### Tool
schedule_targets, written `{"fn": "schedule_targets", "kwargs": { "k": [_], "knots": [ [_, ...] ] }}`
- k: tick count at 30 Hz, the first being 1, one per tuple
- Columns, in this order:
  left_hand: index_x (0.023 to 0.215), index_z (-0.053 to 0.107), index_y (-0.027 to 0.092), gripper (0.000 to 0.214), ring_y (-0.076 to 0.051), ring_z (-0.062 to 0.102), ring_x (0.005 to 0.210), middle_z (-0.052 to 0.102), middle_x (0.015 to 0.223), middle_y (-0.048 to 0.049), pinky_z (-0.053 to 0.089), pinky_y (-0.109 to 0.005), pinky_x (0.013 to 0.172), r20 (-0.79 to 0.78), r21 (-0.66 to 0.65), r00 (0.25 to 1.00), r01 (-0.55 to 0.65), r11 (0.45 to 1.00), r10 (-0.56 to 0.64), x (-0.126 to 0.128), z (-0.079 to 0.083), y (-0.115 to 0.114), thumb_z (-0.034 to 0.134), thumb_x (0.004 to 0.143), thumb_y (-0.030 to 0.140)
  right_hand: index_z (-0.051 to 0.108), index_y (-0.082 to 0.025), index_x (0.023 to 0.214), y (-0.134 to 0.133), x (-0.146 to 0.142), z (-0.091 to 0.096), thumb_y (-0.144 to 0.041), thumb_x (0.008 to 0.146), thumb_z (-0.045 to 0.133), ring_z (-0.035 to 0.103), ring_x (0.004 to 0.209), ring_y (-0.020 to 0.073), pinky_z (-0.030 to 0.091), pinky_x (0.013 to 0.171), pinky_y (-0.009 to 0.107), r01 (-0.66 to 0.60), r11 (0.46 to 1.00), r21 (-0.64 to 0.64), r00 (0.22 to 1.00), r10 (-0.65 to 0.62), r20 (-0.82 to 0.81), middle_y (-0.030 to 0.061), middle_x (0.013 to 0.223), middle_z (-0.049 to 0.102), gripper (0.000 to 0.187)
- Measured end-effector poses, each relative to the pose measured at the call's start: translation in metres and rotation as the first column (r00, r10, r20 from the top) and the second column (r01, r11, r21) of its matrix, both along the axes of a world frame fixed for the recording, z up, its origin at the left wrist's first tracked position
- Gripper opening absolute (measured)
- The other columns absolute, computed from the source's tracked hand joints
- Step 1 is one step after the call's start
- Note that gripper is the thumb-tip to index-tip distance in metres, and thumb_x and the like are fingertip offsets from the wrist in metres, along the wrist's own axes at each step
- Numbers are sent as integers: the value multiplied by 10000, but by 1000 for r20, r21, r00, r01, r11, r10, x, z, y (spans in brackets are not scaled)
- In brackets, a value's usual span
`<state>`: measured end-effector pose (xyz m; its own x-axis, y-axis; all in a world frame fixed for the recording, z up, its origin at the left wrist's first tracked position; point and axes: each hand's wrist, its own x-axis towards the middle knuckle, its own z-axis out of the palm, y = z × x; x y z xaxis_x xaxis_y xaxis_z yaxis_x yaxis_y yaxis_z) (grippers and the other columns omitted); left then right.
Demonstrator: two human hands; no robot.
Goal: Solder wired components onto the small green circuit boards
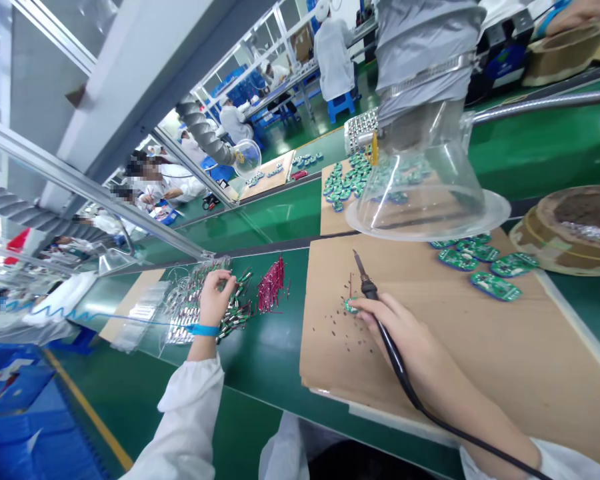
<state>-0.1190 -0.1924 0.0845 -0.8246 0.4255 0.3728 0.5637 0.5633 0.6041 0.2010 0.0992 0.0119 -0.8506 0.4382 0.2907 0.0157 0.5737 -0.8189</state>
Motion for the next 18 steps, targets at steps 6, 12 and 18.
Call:
{"fn": "schedule_targets", "kwargs": {
  "k": [6, 12, 18],
  "knots": [
    [1042, 490, 206, 278, -180, 731, 906, 684, 1190, -121, 591, -364, 840, 200, 243, 958, 152, 958, -203, 33, 8, 56, 536, 998, 477, 629, -311, 1210, -2, -2, 7, -370, 1060, 485, 704, 974, 245, 560, 847, 377, 56, 998, 15, 997, -56, -44, 59, 1100, 669, 216],
    [1008, 565, 179, 347, -81, 566, 476, 739, 808, -51, 486, -238, 534, 498, 342, 609, 517, 785, -618, 111, -15, 138, 628, 961, 517, 637, -289, 1132, 2, -3, 12, -327, 1033, 545, 713, 867, 229, 558, 777, 350, 89, 991, 102, 993, -81, -82, 53, 1000, 699, 140],
    [1059, 646, 174, 293, -138, 679, 738, 744, 809, -51, 528, -258, 731, 524, 274, 413, 747, 606, -745, 145, -30, 165, 614, 995, 458, 621, -268, 1030, 5, -3, 18, -311, 998, 600, 701, 749, 210, 543, 673, 319, 144, 981, 128, 985, -129, -116, 37, 882, 694, 58]
  ]
}}
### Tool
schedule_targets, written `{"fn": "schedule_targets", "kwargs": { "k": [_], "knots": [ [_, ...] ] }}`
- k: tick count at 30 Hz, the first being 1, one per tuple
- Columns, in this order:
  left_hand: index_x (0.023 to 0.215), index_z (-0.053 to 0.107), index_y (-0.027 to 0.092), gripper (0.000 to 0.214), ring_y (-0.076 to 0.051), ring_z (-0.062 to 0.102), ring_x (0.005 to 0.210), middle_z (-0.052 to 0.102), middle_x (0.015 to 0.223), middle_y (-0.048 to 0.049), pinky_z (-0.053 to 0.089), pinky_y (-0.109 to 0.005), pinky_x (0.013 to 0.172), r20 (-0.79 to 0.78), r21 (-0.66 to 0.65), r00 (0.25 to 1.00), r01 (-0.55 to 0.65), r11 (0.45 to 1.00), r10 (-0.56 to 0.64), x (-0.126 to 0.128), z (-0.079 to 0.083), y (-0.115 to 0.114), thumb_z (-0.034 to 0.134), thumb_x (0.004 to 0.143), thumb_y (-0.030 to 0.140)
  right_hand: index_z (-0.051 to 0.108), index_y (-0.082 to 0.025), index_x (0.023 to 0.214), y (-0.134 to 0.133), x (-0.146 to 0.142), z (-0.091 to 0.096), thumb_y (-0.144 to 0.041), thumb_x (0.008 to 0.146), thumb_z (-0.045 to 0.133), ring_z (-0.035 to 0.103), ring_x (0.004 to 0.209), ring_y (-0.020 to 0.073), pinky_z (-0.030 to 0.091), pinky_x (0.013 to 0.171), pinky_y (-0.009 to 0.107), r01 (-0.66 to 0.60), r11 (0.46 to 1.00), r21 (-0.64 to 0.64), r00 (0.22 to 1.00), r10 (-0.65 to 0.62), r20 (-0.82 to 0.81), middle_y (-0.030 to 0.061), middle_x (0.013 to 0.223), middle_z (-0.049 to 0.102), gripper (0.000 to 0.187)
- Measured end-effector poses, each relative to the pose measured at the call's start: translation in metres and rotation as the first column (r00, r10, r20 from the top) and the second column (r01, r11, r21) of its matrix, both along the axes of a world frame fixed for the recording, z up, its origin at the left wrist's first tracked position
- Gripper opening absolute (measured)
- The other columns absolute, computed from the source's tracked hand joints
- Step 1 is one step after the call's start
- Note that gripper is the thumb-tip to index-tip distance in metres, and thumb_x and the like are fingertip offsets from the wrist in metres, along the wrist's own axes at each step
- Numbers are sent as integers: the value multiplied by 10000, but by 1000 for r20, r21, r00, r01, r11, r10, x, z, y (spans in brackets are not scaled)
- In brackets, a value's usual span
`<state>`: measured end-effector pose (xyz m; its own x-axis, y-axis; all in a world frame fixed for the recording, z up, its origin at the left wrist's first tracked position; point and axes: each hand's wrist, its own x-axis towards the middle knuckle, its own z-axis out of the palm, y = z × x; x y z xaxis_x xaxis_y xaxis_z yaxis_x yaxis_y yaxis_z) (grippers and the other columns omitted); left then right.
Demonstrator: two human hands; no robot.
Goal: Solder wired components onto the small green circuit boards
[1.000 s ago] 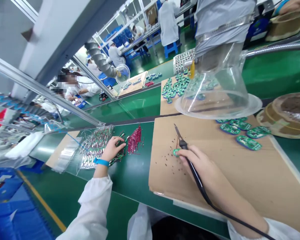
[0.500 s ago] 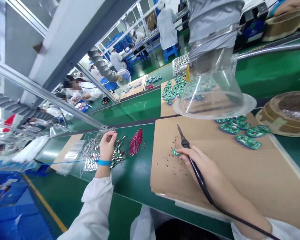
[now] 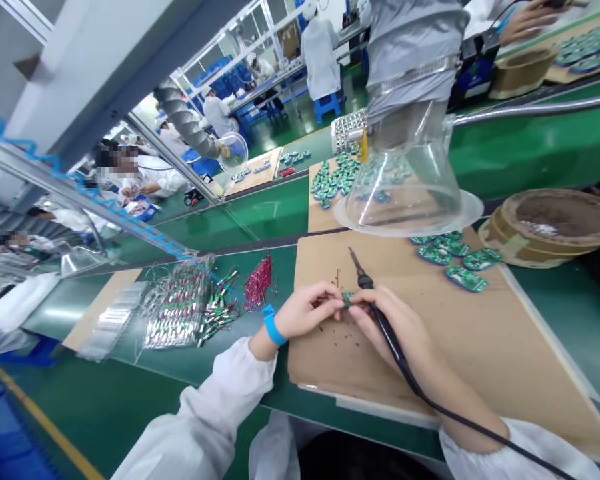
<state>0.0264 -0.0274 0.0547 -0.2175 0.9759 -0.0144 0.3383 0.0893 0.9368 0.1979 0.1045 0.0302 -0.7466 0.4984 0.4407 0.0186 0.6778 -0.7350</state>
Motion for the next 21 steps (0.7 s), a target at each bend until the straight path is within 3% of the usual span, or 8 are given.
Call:
{"fn": "schedule_targets", "kwargs": {
  "k": [3, 10, 21],
  "knots": [
    [1085, 659, 179, 303, -141, 691, 742, 758, 830, -55, 537, -258, 754, -13, -10, 1000, 24, 1000, -24, 1, -2, -2, 614, 996, 465, 612, -274, 950, -1, 0, 2, -291, 1004, 591, 678, 724, 197, 523, 662, 309, -39, 999, 19, 999, 39, 13, 23, 839, 669, 61],
    [1075, 661, 181, 291, -143, 710, 783, 772, 865, -60, 548, -246, 779, -11, -26, 999, 35, 999, -35, 5, -6, -8, 606, 1001, 457, 617, -275, 968, -1, 2, -2, -295, 1001, 610, 648, 716, 182, 493, 663, 296, -98, 995, -10, 994, 98, 53, 17, 851, 641, 39],
    [1054, 627, 175, 240, -121, 645, 703, 740, 827, -35, 495, -233, 694, 20, 4, 1000, 2, 1000, -2, 7, -8, -14, 581, 1016, 408, 661, -254, 942, -1, 3, 12, -245, 1008, 611, 622, 714, 158, 481, 675, 271, -149, 987, -62, 986, 154, 68, 14, 827, 620, 83]
  ]
}}
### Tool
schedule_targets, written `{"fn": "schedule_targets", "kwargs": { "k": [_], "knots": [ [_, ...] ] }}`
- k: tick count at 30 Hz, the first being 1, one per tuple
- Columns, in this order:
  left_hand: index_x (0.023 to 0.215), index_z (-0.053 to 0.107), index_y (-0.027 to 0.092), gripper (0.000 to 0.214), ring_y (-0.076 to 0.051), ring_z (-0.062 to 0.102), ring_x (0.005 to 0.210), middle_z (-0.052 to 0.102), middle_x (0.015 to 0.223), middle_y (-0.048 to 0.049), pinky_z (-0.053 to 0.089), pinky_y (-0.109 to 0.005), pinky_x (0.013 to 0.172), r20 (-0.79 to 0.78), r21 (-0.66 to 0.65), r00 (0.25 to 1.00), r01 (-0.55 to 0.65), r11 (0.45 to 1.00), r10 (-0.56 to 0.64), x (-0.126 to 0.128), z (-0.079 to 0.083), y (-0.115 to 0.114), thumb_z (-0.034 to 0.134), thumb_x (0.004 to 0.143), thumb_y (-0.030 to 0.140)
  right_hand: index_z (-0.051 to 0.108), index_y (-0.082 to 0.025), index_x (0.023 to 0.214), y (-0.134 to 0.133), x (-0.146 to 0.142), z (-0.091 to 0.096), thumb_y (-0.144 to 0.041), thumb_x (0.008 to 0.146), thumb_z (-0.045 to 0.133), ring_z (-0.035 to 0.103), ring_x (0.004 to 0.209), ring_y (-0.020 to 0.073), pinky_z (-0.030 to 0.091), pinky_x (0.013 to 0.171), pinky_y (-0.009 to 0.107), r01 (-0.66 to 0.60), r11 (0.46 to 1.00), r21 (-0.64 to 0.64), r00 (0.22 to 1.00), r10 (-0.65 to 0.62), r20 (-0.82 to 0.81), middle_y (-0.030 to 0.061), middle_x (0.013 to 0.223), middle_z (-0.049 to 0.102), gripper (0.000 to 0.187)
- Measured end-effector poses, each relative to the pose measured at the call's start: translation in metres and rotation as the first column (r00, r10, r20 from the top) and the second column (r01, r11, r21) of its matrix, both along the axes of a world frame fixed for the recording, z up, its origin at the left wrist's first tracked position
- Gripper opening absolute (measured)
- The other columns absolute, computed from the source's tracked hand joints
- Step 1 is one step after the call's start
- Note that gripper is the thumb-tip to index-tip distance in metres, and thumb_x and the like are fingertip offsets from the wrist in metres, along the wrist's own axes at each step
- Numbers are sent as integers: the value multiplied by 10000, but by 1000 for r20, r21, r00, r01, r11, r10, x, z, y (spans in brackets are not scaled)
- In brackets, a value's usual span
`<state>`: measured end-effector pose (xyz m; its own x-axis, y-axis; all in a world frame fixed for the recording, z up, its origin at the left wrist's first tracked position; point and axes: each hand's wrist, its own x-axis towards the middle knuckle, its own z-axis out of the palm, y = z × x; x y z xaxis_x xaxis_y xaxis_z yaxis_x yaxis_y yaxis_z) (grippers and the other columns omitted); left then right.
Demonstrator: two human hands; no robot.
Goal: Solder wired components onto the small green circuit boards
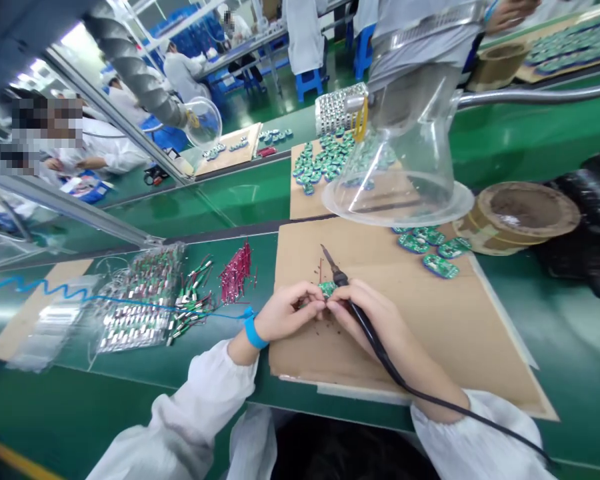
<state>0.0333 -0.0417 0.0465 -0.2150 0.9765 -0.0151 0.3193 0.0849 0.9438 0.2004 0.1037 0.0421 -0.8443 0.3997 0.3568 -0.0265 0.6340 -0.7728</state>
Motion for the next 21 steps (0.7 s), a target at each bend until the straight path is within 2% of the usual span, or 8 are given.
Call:
{"fn": "schedule_targets", "kwargs": {
  "k": [6, 10, 12, 14, 16, 18, 21],
  "knots": [
    [994, 610, 176, 210, -122, 636, 720, 677, 780, -8, 500, -243, 739, 84, -21, 993, -79, 997, 81, 4, 6, 1, 583, 1017, 383, 685, -259, 947, -1, -1, -3, -271, 1012, 625, 654, 791, 155, 509, 765, 266, -14, 997, -79, 1000, 14, -7, 11, 870, 663, 89],
    [961, 615, 185, 153, -124, 603, 739, 631, 794, 2, 495, -231, 712, 22, -66, 990, -140, 988, 142, 4, 13, 4, 587, 1001, 330, 694, -268, 1064, 1, 6, -2, -283, 1018, 610, 705, 840, 174, 540, 811, 298, 21, 997, -77, 1000, -22, -3, 29, 945, 715, 97],
    [937, 619, 191, 128, -131, 596, 783, 625, 842, -8, 492, -224, 705, -56, -68, 986, -163, 984, 159, 4, 14, 5, 588, 993, 302, 632, -275, 1228, 4, 14, -1, -288, 1026, 593, 739, 847, 185, 566, 817, 321, 90, 979, -184, 996, -90, 12, 36, 963, 748, 205],
    [921, 627, 195, 119, -143, 591, 856, 609, 928, -28, 493, -218, 703, -130, -52, 980, -158, 986, 150, 4, 14, 7, 591, 988, 287, 529, -268, 1327, 8, 23, 1, -306, 1022, 605, 762, 831, 198, 589, 798, 339, 150, 934, -326, 987, -158, 0, 33, 926, 770, 316],
    [914, 635, 198, 112, -148, 576, 902, 562, 1017, -45, 495, -212, 691, -176, -36, 972, -163, 986, 155, 5, 13, 9, 603, 982, 282, 513, -257, 1297, 13, 30, 2, -333, 1000, 649, 769, 814, 210, 596, 793, 358, 186, 896, -403, 977, -212, -21, 27, 875, 777, 335],
    [912, 639, 199, 94, -142, 562, 900, 518, 1069, -51, 497, -208, 681, -197, -27, 962, -196, 980, 187, 7, 12, 13, 612, 976, 262, 571, -246, 1198, 19, 35, 3, -360, 980, 682, 763, 779, 210, 594, 792, 367, 231, 872, -431, 964, -267, -23, 24, 829, 771, 270],
    [888, 629, 194, 90, -136, 552, 880, 512, 1067, -50, 499, -214, 689, -227, -3, 944, -247, 969, 240, 10, 10, 19, 611, 973, 221, 634, -235, 1017, 25, 37, 4, -412, 967, 693, 710, 653, 178, 573, 677, 323, 303, 817, -490, 931, -363, -29, 8, 732, 729, 193]
  ]
}}
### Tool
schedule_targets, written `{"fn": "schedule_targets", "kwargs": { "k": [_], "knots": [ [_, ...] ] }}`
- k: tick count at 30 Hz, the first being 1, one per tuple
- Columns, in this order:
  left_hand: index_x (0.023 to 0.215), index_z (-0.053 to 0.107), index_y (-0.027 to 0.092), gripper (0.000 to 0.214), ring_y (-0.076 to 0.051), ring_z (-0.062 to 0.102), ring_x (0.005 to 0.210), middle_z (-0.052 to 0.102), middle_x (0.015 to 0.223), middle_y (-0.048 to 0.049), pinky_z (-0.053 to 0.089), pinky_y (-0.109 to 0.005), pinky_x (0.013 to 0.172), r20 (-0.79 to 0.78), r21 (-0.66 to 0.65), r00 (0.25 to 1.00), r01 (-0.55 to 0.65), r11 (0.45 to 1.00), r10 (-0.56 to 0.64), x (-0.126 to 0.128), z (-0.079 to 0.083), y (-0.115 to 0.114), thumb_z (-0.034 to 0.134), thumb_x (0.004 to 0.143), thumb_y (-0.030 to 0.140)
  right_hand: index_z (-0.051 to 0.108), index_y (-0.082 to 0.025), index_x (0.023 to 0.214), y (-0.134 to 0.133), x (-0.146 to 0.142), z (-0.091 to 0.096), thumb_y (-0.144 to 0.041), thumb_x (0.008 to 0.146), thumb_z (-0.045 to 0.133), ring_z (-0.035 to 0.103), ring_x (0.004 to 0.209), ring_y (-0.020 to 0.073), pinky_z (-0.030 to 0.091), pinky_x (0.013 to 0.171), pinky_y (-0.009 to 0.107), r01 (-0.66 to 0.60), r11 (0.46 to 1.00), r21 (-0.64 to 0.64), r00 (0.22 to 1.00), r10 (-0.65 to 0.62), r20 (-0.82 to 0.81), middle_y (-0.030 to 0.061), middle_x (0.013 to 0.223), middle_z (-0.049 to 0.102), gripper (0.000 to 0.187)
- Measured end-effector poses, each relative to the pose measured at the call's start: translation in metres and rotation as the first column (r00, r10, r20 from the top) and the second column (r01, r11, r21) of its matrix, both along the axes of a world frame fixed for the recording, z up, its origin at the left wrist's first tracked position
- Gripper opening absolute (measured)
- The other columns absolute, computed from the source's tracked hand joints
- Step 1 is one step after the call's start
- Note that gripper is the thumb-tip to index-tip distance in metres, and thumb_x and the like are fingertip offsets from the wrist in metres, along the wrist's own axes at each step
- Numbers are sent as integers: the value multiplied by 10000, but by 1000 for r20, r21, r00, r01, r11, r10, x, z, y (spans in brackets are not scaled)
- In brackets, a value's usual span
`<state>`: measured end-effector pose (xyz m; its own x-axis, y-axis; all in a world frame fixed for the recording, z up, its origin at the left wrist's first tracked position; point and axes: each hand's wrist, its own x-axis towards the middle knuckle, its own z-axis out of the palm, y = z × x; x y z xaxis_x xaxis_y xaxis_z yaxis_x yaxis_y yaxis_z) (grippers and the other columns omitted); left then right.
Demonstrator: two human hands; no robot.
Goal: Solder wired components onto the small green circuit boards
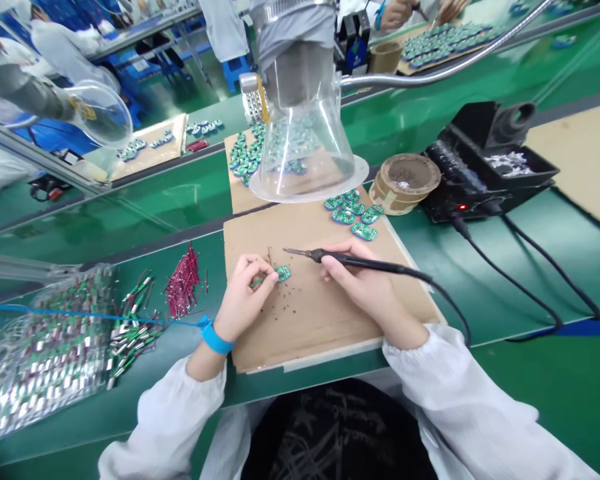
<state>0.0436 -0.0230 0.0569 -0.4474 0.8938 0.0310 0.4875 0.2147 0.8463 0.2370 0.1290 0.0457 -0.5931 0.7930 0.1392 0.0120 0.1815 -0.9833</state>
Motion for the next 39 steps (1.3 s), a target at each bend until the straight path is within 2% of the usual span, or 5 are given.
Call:
{"fn": "schedule_targets", "kwargs": {
  "k": [5, 12, 18, 29, 39],
  "knots": [
    [863, 614, 195, 105, -146, 554, 901, 531, 1044, -43, 495, -240, 723, -78, -10, 996, -39, 999, 38, 2, -2, 7, 618, 969, 202, 549, -237, 803, 6, -2, -3, -440, 990, 653, 579, 515, 128, 463, 554, 273, 56, 998, -37, 997, -58, -49, -31, 597, 630, 296],
    [854, 617, 198, 101, -140, 562, 875, 542, 1050, -35, 489, -248, 714, -106, -53, 993, -48, 997, 42, 0, -5, 10, 634, 953, 199, 563, -232, 807, 6, -3, -2, -473, 980, 657, 559, 509, 131, 443, 527, 275, -1, 999, -42, 1000, 0, -4, -28, 600, 603, 311],
    [848, 617, 197, 105, -144, 576, 871, 559, 1043, -32, 500, -282, 792, -172, -74, 984, -48, 996, 35, 0, -4, 12, 632, 952, 202, 574, -235, 827, 6, -3, -3, -491, 980, 652, 575, 533, 137, 457, 538, 274, -34, 999, -32, 997, 36, 61, -20, 612, 612, 309],
    [861, 631, 196, 86, -146, 572, 856, 565, 1038, -32, 495, -280, 780, -131, -107, 991, -16, 994, 2, -4, 0, 13, 638, 946, 203, 567, -242, 815, 6, -5, 0, -581, 953, 649, 579, 526, 146, 478, 527, 283, -46, 999, -26, 996, 48, 81, -16, 607, 617, 375],
    [858, 642, 193, 88, -157, 566, 866, 577, 1032, -29, 482, -318, 873, -131, -137, 991, 4, 991, -22, -7, 2, 13, 652, 944, 209, 566, -241, 813, 6, -5, 0, -551, 969, 640, 574, 526, 144, 469, 533, 281, -51, 998, -24, 996, 52, 75, -18, 599, 612, 356]
  ]
}}
